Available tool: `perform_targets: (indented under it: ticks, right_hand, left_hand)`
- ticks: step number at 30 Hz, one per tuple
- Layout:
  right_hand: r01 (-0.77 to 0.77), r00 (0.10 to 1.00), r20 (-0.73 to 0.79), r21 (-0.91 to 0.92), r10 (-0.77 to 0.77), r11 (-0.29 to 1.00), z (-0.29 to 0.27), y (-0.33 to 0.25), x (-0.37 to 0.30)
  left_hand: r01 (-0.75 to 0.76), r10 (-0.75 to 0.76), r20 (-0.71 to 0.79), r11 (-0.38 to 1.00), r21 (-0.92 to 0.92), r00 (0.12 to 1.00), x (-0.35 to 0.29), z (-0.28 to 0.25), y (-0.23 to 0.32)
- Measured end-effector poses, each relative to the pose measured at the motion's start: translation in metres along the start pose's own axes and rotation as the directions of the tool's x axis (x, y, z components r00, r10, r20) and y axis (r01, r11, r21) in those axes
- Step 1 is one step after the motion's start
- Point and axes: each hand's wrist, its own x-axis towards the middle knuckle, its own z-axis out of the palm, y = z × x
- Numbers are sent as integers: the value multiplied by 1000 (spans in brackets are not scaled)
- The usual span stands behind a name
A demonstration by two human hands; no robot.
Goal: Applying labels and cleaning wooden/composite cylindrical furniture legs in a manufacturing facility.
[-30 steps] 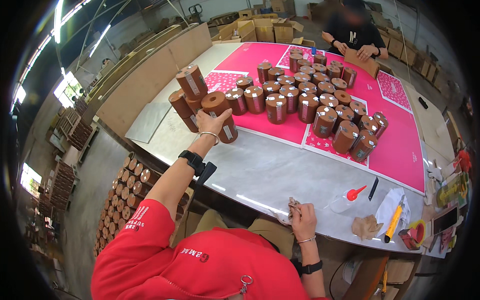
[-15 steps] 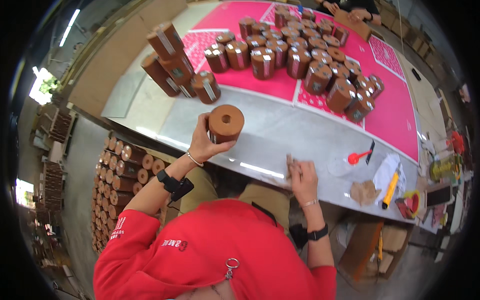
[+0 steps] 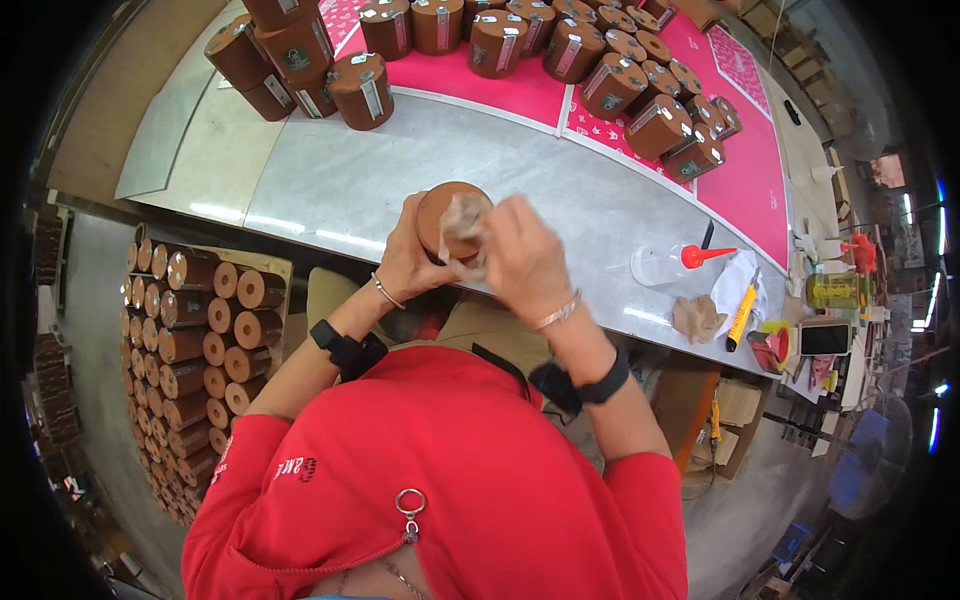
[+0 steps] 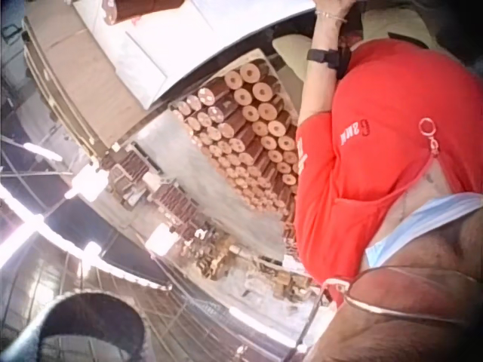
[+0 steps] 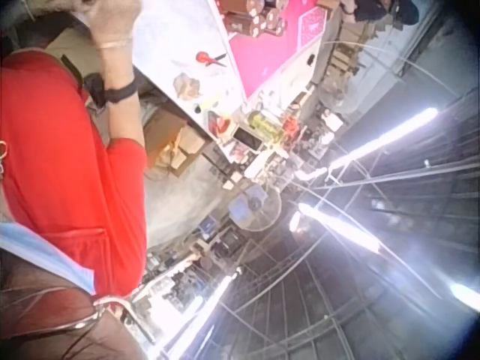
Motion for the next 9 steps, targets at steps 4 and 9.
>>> perform_targets:
  ticks: [4,9]
  right_hand:
    - [152,986,60,89,-158,984,34,-34,-5]
    - [43,996,84,-99,-34,994,28,-18,16]
  left_hand:
    - [180,-167,65,911,-372,984,-4,8,-14]
    - [-97,95,97,995,15,991,3,-1,-11]
